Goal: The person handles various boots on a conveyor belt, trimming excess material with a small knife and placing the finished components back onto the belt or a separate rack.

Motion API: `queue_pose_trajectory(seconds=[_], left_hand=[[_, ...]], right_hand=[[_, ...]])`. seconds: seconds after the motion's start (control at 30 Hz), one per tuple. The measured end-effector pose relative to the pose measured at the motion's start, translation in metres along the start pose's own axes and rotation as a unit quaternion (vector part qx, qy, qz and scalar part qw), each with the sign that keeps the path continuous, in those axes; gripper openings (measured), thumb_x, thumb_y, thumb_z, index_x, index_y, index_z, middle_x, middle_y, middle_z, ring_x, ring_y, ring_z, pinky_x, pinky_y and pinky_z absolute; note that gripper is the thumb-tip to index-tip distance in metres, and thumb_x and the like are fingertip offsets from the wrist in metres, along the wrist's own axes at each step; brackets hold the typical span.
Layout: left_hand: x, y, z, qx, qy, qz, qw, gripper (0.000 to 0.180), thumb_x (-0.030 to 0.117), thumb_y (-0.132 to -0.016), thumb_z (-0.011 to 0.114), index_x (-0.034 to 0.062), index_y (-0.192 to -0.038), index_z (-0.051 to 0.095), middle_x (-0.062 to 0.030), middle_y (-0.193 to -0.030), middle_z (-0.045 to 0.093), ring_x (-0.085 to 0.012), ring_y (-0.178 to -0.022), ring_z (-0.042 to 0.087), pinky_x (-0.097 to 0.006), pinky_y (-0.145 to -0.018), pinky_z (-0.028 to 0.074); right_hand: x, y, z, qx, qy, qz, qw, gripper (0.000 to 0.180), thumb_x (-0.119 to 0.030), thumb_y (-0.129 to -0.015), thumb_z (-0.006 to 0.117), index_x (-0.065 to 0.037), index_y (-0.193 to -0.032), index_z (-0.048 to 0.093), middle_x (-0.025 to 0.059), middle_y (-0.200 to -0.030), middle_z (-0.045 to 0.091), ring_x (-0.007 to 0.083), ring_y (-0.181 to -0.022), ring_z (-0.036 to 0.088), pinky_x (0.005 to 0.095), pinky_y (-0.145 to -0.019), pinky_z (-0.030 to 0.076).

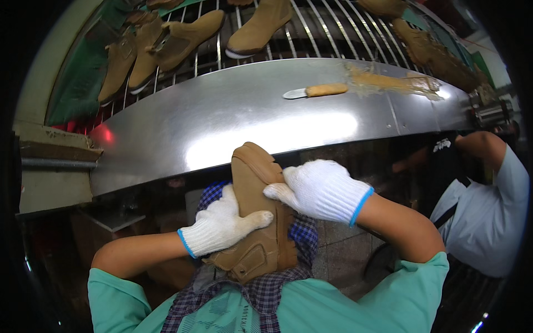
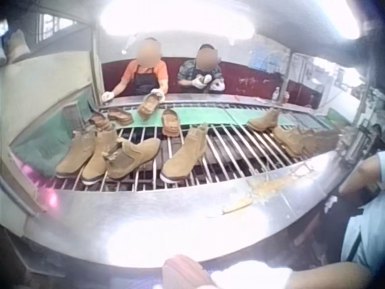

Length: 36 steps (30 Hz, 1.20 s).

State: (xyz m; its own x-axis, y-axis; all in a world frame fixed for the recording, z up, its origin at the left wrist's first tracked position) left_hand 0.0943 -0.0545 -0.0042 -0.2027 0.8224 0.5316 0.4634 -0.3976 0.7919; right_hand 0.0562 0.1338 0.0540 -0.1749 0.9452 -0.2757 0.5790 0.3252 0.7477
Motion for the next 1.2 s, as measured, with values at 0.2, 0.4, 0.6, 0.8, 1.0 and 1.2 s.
queue_pose_trajectory(seconds=[0.2, 0.4, 0.6, 0.8, 1.0, 1.2], left_hand=[[-0.024, -0.017, 0.012, 0.053, 0.077, 0.15, 0.984, 0.117, 0.072, -0.09, 0.069, -0.0173, -0.153, 0.028, -0.0352, -0.132, 0.063, -0.0404, -0.115, 0.073, -0.043, -0.091, 0.064], [-0.025, -0.021, 0.014, 0.014, 0.054, 0.178, 0.982, 0.122, 0.071, -0.087, 0.073, -0.0135, -0.159, 0.023, -0.0362, -0.146, 0.053, -0.042, -0.122, 0.069, -0.043, -0.098, 0.062], [-0.03, -0.019, 0.02, 0.054, 0.081, 0.154, 0.983, 0.124, 0.069, -0.085, 0.077, -0.0145, -0.158, 0.022, -0.0345, -0.135, 0.062, -0.04, -0.118, 0.072, -0.043, -0.096, 0.063], [-0.009, -0.005, 0.016, 0.074, 0.038, 0.078, 0.993, 0.123, 0.066, -0.084, 0.078, -0.0171, -0.155, 0.021, -0.0346, -0.131, 0.064, -0.038, -0.114, 0.074, -0.041, -0.091, 0.064], [-0.005, -0.005, 0.012, 0.036, -0.022, 0.098, 0.994, 0.126, 0.07, -0.088, 0.071, -0.0213, -0.155, 0.016, -0.0355, -0.128, 0.064, -0.0365, -0.11, 0.075, -0.038, -0.082, 0.066], [-0.016, -0.012, 0.019, 0.044, 0.001, 0.106, 0.993, 0.121, 0.069, -0.088, 0.071, -0.0189, -0.155, 0.024, -0.0375, -0.132, 0.059, -0.04, -0.113, 0.074, -0.042, -0.087, 0.065]], right_hand=[[0.036, 0.006, 0.041, 0.004, -0.236, -0.023, 0.972, 0.071, -0.064, -0.11, 0.045, 0.002, -0.103, 0.071, 0.0157, -0.083, 0.07, 0.0243, -0.078, 0.071, 0.0396, -0.074, 0.058], [0.032, 0.004, 0.121, -0.077, -0.454, -0.073, 0.885, 0.049, -0.047, -0.112, 0.051, -0.001, -0.104, 0.065, 0.0029, -0.077, 0.062, 0.0139, -0.069, 0.064, 0.0326, -0.066, 0.058], [0.019, -0.001, 0.142, -0.032, -0.543, -0.06, 0.837, 0.047, -0.044, -0.111, 0.051, 0.0, -0.102, 0.067, 0.0047, -0.076, 0.063, 0.0121, -0.062, 0.062, 0.0311, -0.059, 0.056], [0.022, 0.018, 0.083, 0.034, -0.213, 0.016, 0.976, 0.061, -0.058, -0.105, 0.057, 0.001, -0.101, 0.072, 0.0206, -0.084, 0.073, 0.0334, -0.079, 0.075, 0.0432, -0.071, 0.059], [0.027, 0.009, 0.056, 0.121, -0.244, -0.025, 0.962, 0.06, -0.059, -0.1, 0.064, -0.001, -0.111, 0.07, 0.0215, -0.09, 0.075, 0.0361, -0.085, 0.077, 0.0442, -0.076, 0.06], [0.017, 0.009, 0.033, 0.109, -0.165, 0.012, 0.98, 0.065, -0.06, -0.106, 0.052, 0.001, -0.123, 0.068, 0.0256, -0.1, 0.077, 0.0407, -0.094, 0.077, 0.0471, -0.086, 0.06]])
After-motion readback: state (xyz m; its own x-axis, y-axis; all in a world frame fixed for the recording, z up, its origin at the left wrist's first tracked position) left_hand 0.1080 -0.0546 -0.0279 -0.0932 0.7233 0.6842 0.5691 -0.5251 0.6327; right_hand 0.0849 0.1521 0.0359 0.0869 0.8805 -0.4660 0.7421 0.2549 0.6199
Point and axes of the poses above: each hand's wrist, its own y-axis away from the middle knuckle, its own z-axis out of the palm, x = y × z, the point moved 5 cm from there along -y, towards the middle knuckle
